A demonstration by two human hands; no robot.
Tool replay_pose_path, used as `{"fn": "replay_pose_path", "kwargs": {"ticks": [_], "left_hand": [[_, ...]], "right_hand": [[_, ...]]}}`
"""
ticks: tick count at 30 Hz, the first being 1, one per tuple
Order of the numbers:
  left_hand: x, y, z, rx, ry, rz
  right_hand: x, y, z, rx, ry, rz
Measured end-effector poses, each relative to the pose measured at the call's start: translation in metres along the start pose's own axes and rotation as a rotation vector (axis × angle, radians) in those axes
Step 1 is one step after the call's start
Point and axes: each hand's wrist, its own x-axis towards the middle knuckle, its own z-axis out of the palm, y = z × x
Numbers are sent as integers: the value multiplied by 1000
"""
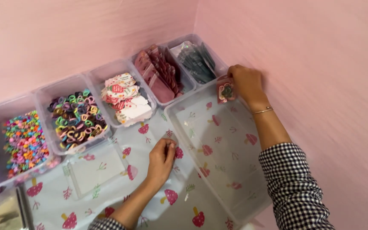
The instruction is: Packaging small hair accessories from storage bins into individual plastic bags.
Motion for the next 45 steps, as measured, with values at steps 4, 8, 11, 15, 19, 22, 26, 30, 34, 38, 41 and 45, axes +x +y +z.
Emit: {"fn": "replay_pose_path", "kwargs": {"ticks": [4, 8, 11, 15, 19, 22, 26, 30, 34, 38, 41, 45], "left_hand": [[-1, 1, -1, -1, 0, -22], [-2, -2, 0, -38, 21, 9], [-4, -2, 0, -53, 31, 8], [-5, 2, -1, -83, 36, -4], [-3, 3, -1, -109, 32, -4], [-2, 3, 0, -145, 37, -19], [-2, -2, 1, -164, 42, -19], [-2, -1, 0, -156, 39, -2], [-1, -1, 0, -161, 39, 0], [-1, -3, 1, -177, 47, 8], [-1, -5, 1, -182, 46, -1], [-1, -4, 2, -196, 41, -16]], "right_hand": [[2, 8, 15, -18, 8, 10], [2, 11, 25, -106, 119, -34], [4, 13, 33, -125, 153, -37], [3, 9, 27, -98, 152, -65], [1, 5, 16, -26, 55, -40], [0, 3, 10, 18, 31, -17], [2, 4, 8, 38, 12, -9], [4, 11, 17, -40, 53, -88], [-6, -15, -24, -42, 35, -180], [-4, -5, 7, -168, 17, -270], [-2, 4, 34, -189, 111, -271], [1, 17, 59, -173, 189, -216]]}}
